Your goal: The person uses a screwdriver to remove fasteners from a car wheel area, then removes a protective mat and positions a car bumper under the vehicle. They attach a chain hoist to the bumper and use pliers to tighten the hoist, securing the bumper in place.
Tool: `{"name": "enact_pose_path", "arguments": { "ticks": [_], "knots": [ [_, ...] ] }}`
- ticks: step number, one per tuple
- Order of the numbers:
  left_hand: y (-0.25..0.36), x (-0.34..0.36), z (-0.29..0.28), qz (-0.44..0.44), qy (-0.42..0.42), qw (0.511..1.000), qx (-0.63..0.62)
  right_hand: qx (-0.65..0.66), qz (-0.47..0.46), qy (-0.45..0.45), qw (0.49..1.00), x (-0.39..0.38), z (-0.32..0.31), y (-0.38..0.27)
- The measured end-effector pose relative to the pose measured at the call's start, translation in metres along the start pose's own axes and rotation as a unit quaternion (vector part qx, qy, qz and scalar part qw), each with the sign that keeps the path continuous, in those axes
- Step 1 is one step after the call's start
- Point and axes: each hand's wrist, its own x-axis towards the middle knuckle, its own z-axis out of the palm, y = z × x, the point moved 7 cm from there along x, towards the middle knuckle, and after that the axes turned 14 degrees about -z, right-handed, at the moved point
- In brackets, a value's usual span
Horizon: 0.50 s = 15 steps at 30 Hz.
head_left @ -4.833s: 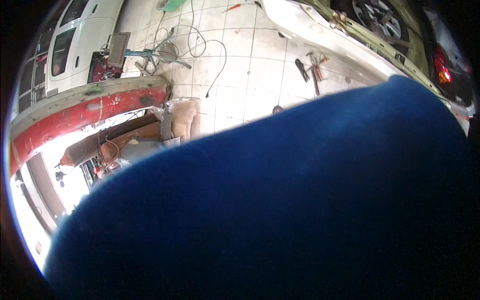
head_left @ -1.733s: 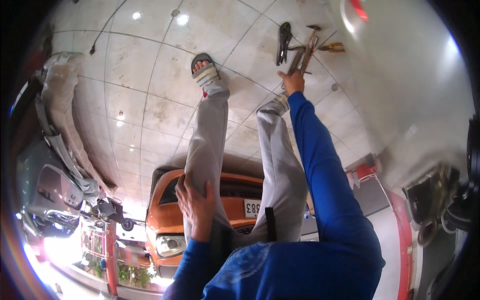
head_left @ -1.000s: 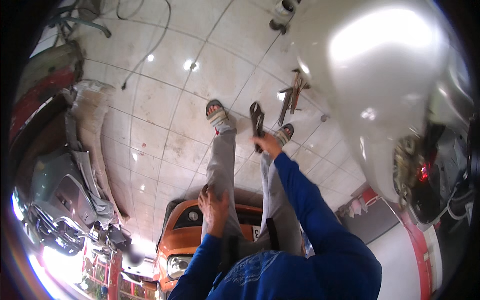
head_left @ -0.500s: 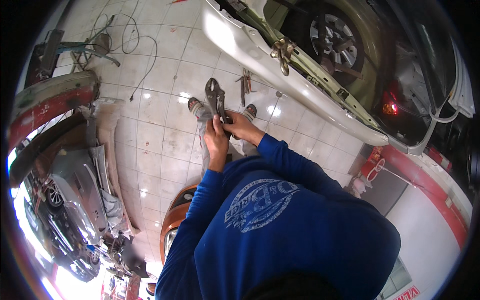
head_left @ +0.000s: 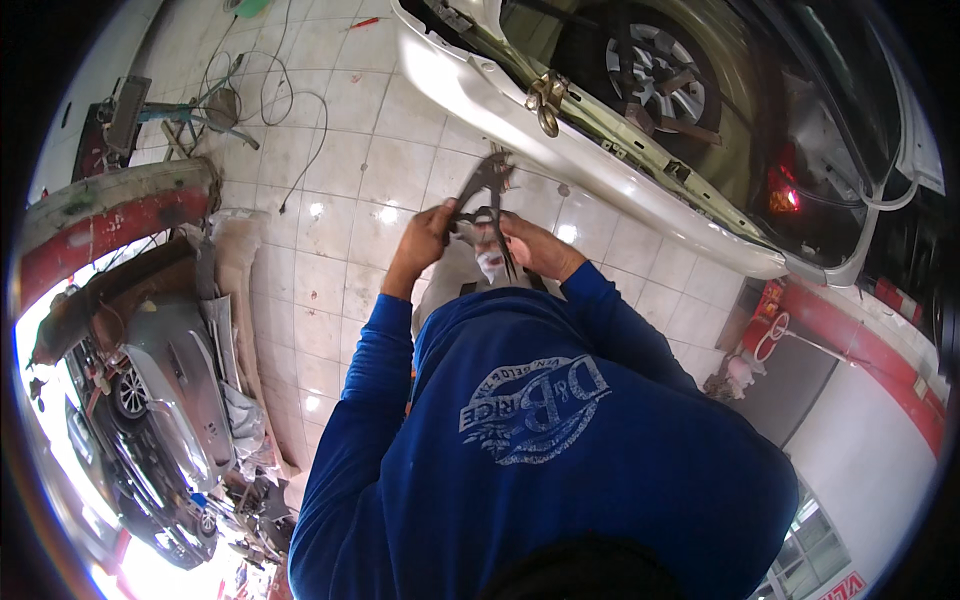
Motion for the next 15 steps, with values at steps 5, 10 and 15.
{"name": "enact_pose_path", "arguments": {
  "ticks": [5,10,15],
  "knots": [
    [0.044,-0.035,0.013,-0.026,-0.054,0.996,0.073,0.06,-0.175,0.044,0.982,0.011,0.008,0.008],
    [0.04,-0.069,-0.015,0.153,0.082,0.973,0.153,0.131,-0.191,0.031,0.972,0.014,0.045,-0.018],
    [0.038,-0.082,-0.029,0.25,0.195,0.927,0.201,0.148,-0.17,0.032,0.974,0.024,0.056,-0.008]
  ]
}}
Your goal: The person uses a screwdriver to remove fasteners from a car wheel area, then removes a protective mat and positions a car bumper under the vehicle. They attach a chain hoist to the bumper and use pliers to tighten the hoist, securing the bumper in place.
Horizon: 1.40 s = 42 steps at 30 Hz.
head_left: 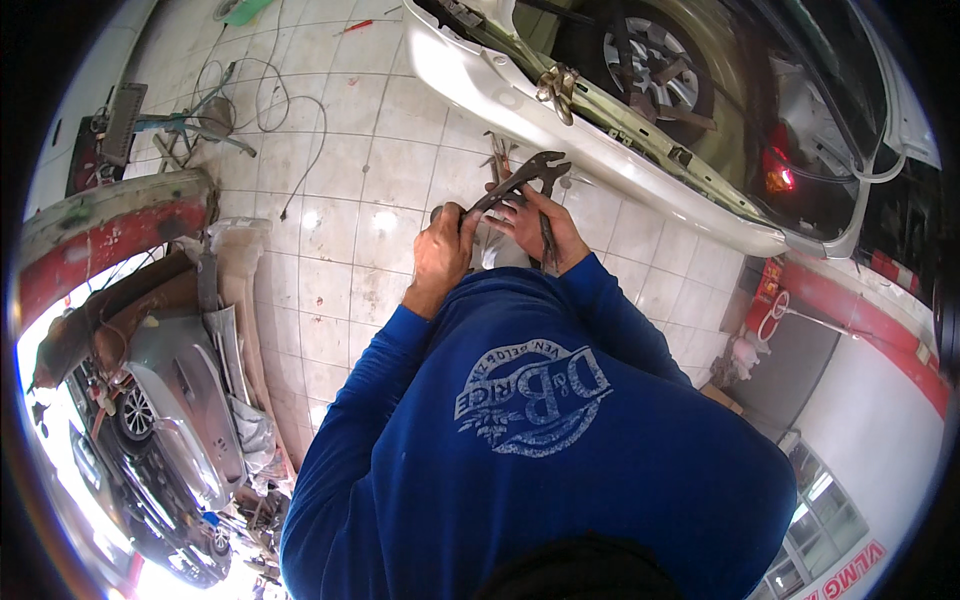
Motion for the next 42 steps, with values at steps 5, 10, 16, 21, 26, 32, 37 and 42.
{"name": "enact_pose_path", "arguments": {
  "ticks": [5,10,16,21,26,32,37,42],
  "knots": [
    [-0.061,-0.006,0.028,-0.361,-0.205,0.857,-0.305,-0.023,0.007,0.004,1.0,0.008,0.005,0.016],
    [-0.02,0.0,-0.017,-0.01,0.095,0.995,-0.022,-0.013,0.024,0.016,1.0,0.016,0.007,0.022],
    [-0.061,0.0,0.012,-0.311,-0.212,0.9,-0.221,-0.028,0.03,0.006,0.999,0.025,0.005,0.022],
    [-0.026,0.004,-0.015,-0.005,0.077,0.997,0.0,-0.003,0.029,0.026,0.999,0.027,0.004,0.02],
    [-0.089,0.012,0.032,-0.266,-0.147,0.933,-0.192,-0.013,0.05,0.011,0.999,0.034,-0.009,0.025],
    [-0.05,0.025,0.014,-0.158,-0.045,0.979,-0.117,0.02,0.05,-0.004,0.999,0.057,-0.027,0.024],
    [-0.059,0.035,0.046,-0.278,-0.124,0.937,-0.173,0.085,0.077,-0.004,0.993,0.083,-0.046,0.02],
    [-0.034,0.061,0.051,-0.238,-0.047,0.969,-0.051,0.085,0.088,-0.056,0.991,0.109,-0.052,0.004]
  ]
}}
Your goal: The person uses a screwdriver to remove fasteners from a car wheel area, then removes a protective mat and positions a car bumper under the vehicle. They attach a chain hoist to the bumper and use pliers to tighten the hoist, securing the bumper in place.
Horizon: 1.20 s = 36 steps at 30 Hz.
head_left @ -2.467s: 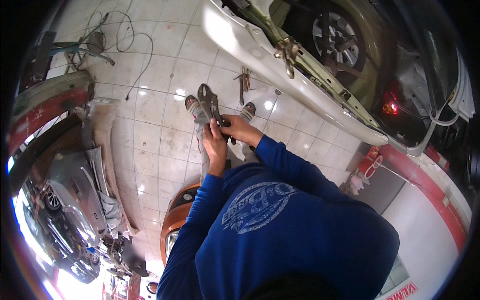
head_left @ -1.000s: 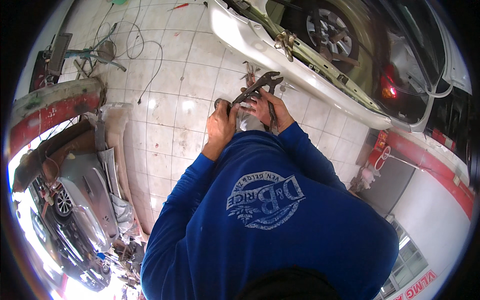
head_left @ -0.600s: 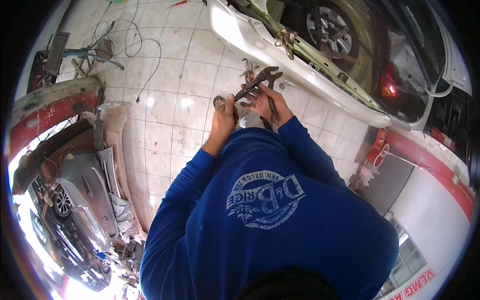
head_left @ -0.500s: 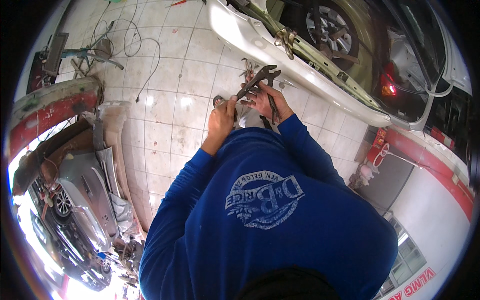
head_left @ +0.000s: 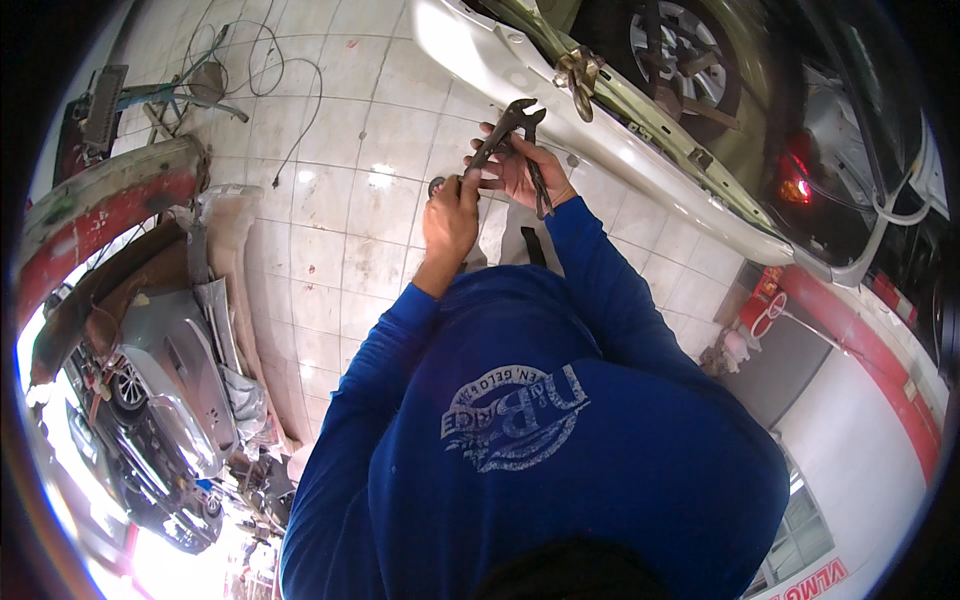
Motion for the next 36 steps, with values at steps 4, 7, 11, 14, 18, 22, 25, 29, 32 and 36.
{"name": "enact_pose_path", "arguments": {
  "ticks": [4,7,11,14,18,22,25,29,32,36],
  "knots": [
    [0.012,0.022,0.024,-0.121,-0.15,0.98,-0.046,0.026,0.017,-0.012,0.999,0.016,-0.024,-0.022],
    [0.04,0.028,0.029,-0.001,0.019,0.996,0.092,0.041,0.019,-0.029,0.999,0.022,-0.033,-0.036],
    [0.069,0.025,0.036,0.0,0.14,0.989,0.051,0.04,0.073,0.008,0.996,0.032,-0.05,-0.057],
    [0.072,0.029,0.052,-0.003,0.136,0.989,0.066,0.068,0.149,-0.027,0.986,0.033,-0.065,-0.063],
    [0.067,0.035,0.07,-0.07,0.131,0.987,0.053,0.077,0.151,-0.011,0.985,0.033,-0.081,-0.072],
    [0.074,0.037,0.075,-0.094,0.121,0.986,0.059,0.085,0.144,-0.008,0.986,0.031,-0.087,-0.075],
    [0.076,0.043,0.077,-0.084,0.12,0.988,0.056,0.099,0.128,-0.017,0.987,0.036,-0.091,-0.075],
    [0.09,0.047,0.073,-0.045,0.116,0.991,0.045,0.109,0.077,0.019,0.991,0.041,-0.094,-0.076],
    [0.098,0.047,0.075,-0.032,0.105,0.991,0.081,0.191,0.009,0.077,0.978,0.04,-0.106,-0.076],
    [0.107,0.049,0.071,-0.036,0.079,0.994,0.06,0.202,0.012,0.045,0.978,0.042,-0.108,-0.074]
  ]
}}
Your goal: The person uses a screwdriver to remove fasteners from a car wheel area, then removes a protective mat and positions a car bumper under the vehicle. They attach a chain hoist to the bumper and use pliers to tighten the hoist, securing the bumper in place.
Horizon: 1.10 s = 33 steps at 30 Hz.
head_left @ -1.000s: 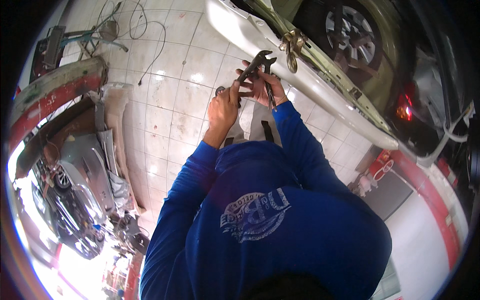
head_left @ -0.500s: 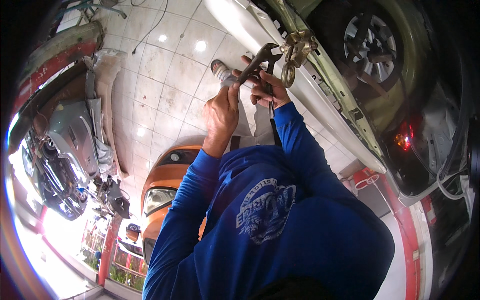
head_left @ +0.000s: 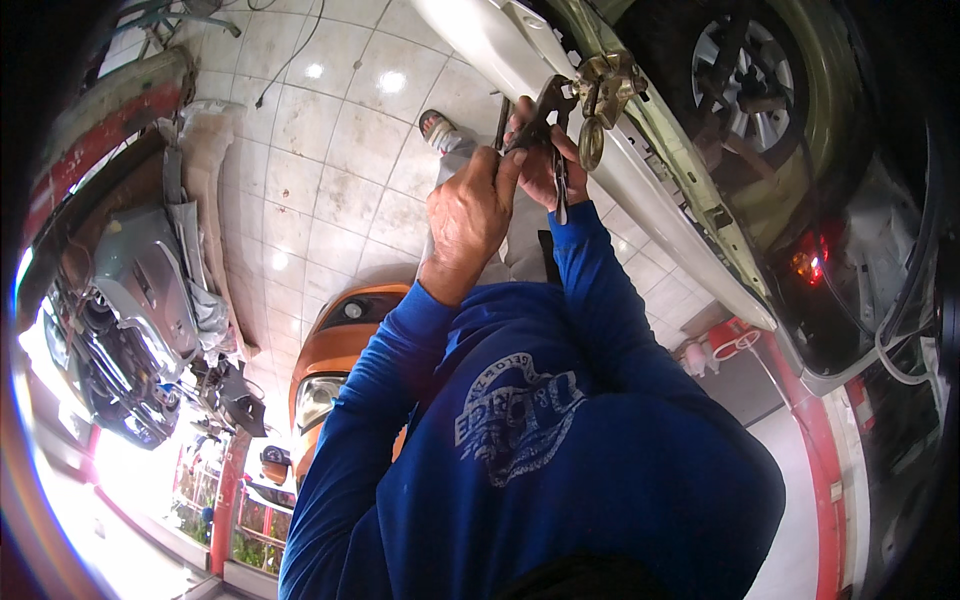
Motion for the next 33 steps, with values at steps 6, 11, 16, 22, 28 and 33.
{"name": "enact_pose_path", "arguments": {
  "ticks": [6,11,16,22,28,33],
  "knots": [
    [0.022,-0.013,-0.01,0.078,-0.001,0.997,-0.028,-0.048,-0.045,-0.046,0.997,-0.002,-0.002,-0.004],
    [0.015,-0.022,0.005,0.078,0.005,0.997,0.019,-0.036,-0.045,-0.052,0.997,0.004,-0.006,-0.004],
    [0.017,-0.021,0.005,0.031,0.008,0.999,0.005,-0.055,-0.056,-0.025,0.997,0.001,-0.003,-0.005],
    [0.009,-0.015,0.009,-0.036,-0.053,0.998,0.027,-0.071,-0.065,-0.014,0.995,0.001,-0.006,-0.005],
    [0.031,-0.021,-0.001,0.041,0.023,0.998,0.051,-0.053,-0.07,-0.037,0.995,0.001,0.001,-0.004],
    [0.027,-0.017,0.003,0.03,-0.003,0.999,0.039,-0.054,-0.07,-0.047,0.995,0.002,0.013,-0.004]
  ]
}}
